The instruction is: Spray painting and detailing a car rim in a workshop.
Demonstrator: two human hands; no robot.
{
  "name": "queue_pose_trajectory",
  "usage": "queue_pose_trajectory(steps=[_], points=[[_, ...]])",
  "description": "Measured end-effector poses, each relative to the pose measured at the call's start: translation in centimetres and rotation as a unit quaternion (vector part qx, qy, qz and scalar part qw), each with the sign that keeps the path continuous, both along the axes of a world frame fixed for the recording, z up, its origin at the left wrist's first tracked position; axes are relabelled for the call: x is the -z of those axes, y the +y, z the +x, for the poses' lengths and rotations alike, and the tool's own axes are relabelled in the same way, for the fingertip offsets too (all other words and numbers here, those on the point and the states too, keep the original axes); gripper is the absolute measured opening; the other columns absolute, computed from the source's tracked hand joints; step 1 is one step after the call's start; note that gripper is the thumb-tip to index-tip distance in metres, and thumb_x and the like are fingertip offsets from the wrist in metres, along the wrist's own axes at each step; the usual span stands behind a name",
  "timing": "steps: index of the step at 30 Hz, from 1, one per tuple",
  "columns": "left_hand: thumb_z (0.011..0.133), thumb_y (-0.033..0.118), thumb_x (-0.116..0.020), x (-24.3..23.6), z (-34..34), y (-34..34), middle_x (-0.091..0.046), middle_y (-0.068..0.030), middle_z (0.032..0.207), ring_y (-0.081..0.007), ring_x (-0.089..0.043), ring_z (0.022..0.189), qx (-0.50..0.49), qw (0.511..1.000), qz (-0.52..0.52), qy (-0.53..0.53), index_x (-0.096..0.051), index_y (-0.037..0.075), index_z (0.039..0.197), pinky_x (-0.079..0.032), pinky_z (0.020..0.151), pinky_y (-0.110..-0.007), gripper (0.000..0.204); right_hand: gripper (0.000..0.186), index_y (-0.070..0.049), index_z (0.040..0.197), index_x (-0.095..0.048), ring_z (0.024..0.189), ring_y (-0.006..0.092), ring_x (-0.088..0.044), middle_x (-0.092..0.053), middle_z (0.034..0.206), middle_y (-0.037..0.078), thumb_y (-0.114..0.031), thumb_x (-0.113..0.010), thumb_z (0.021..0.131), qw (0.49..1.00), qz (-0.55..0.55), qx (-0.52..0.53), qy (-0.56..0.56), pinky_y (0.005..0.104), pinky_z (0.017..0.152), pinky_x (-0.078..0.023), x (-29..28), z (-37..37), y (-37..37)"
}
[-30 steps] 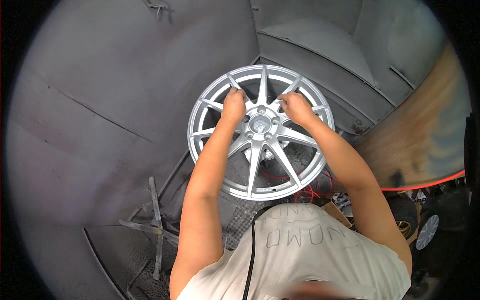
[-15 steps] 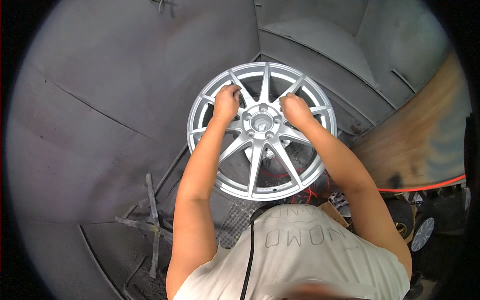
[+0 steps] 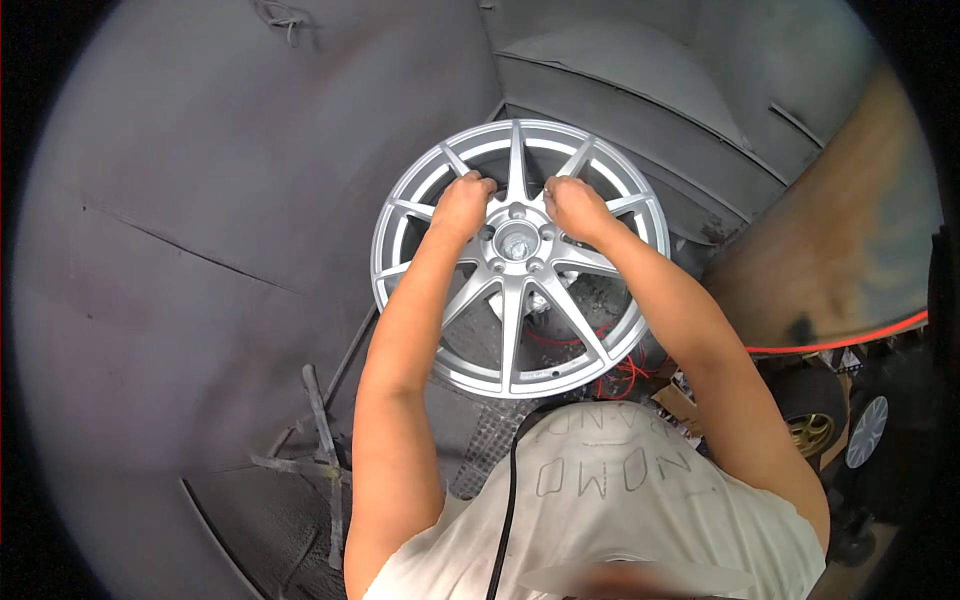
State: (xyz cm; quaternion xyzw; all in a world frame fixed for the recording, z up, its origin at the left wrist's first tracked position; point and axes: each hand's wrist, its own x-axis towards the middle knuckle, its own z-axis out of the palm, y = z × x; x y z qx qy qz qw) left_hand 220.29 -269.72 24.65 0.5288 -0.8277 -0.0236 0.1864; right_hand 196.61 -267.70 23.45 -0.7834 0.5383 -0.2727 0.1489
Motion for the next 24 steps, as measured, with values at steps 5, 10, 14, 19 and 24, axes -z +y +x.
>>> queue_pose_trajectory(steps=[5, 10, 14, 19, 24], points=[[0.091, 0.009, -0.063, -1.4, -0.6, 1.2, -0.067, -0.0172, 0.107, -0.0384, -0.067, 0.103, -0.008, 0.999, 0.035, -0.019, -0.071, 0.006, 0.099, -0.055, 0.088, -0.049, 0.012, 0.021, 0.003, 0.096, -0.064, 0.078, 0.0331, -0.067, -0.064, 0.085, 0.019, -0.018, -0.066, 0.094, 0.988, -0.029, -0.024, -0.15, 0.0413, 0.072, -0.052, -3.6, -2.4, 7.9], [0.091, 0.004, -0.057, -0.9, -0.2, 1.5, -0.062, -0.0173, 0.117, -0.0408, -0.064, 0.108, 0.02, 0.997, 0.046, -0.052, -0.063, 0.008, 0.11, -0.053, 0.089, -0.052, 0.021, 0.011, -0.002, 0.097, -0.065, 0.077, 0.0062, -0.058, -0.066, 0.087, 0.001, -0.013, -0.068, 0.096, 0.9, 0.213, -0.02, -0.378, 0.0248, 0.066, -0.046, -4.5, -8.6, 20.2], [0.092, 0.004, -0.05, 0.1, 1.7, 1.5, -0.06, -0.0235, 0.132, -0.0432, -0.055, 0.127, 0.123, 0.99, -0.002, -0.065, -0.06, 0.003, 0.123, -0.045, 0.107, -0.05, 0.033, 0.013, -0.001, 0.101, -0.065, 0.079, 0.005, -0.06, -0.067, 0.091, -0.001, -0.012, -0.07, 0.096, 0.81, 0.282, 0.081, -0.509, 0.024, 0.069, -0.048, -0.7, -12.8, 30.6], [0.086, -0.006, -0.054, -2.7, 0.3, 5.0, -0.062, -0.022, 0.102, -0.0399, -0.06, 0.098, 0.098, 0.993, 0.039, -0.052, -0.06, -0.002, 0.112, -0.049, 0.085, -0.046, 0.026, 0.026, 0.003, 0.1, -0.066, 0.076, 0.0227, -0.068, -0.07, 0.082, 0.013, -0.02, -0.074, 0.092, 0.867, 0.281, 0.284, -0.297, 0.0373, 0.071, -0.053, 5.8, -16.4, 42.6], [0.092, -0.008, -0.054, -10.2, -7.6, 15.4, -0.058, -0.012, 0.088, -0.0218, -0.054, 0.075, 0.123, 0.979, 0.124, 0.102, -0.057, -0.001, 0.097, -0.046, 0.071, -0.032, 0.008, 0.026, 0.002, 0.098, -0.066, 0.089, 0.0432, -0.068, -0.069, 0.088, 0.026, -0.015, -0.075, 0.08, 0.851, 0.255, 0.428, -0.166, 0.048, 0.077, -0.053, 7.1, -22.5, 49.6]])
